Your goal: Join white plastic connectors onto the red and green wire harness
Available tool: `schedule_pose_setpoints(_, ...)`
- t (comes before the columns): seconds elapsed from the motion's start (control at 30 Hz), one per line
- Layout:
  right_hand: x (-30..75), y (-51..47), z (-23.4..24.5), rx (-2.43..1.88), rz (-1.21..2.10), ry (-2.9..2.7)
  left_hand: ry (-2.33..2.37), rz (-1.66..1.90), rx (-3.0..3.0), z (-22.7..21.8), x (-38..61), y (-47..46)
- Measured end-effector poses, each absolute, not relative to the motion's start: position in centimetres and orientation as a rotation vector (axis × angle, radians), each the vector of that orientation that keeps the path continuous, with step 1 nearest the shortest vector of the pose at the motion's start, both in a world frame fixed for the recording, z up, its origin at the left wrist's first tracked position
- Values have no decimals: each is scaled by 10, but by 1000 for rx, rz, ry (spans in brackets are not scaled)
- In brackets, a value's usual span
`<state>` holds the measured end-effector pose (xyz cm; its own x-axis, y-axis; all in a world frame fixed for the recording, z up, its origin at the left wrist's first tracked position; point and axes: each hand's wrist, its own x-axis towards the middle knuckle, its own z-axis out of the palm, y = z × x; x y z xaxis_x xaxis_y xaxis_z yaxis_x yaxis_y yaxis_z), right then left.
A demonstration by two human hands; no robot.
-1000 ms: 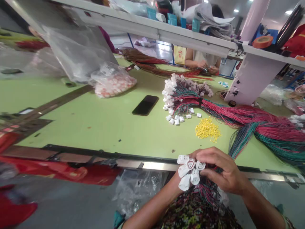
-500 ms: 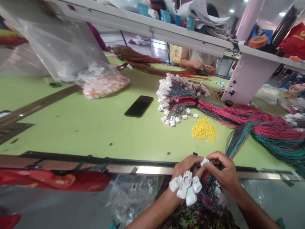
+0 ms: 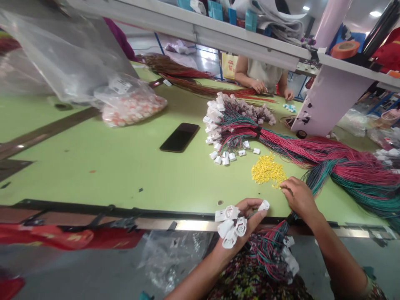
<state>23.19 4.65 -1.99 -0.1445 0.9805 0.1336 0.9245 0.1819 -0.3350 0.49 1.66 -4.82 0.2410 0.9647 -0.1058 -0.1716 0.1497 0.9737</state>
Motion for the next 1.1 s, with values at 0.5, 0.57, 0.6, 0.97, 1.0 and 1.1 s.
schedule_pose_setpoints(0.5,231,41,-22,-1630,598,-1927,951,1019,920,-40,6,16)
schedule_pose_setpoints(0.57,226,37,-15,-1553,833,-1812,965,1035,883,-37,7,15)
schedule_pose_setpoints(0.6,222,34,-10,-1501,970,-1727,961,1047,863,-36,8,15)
schedule_pose_setpoints(0.97,187,14,-3,-1304,1262,-1436,851,1029,770,-24,6,12)
schedule_pose_setpoints(1.0,186,13,-4,-1300,1212,-1459,858,1031,769,-24,6,11)
schedule_pose_setpoints(1.1,184,12,-5,-1259,978,-1614,858,1037,754,-24,7,12)
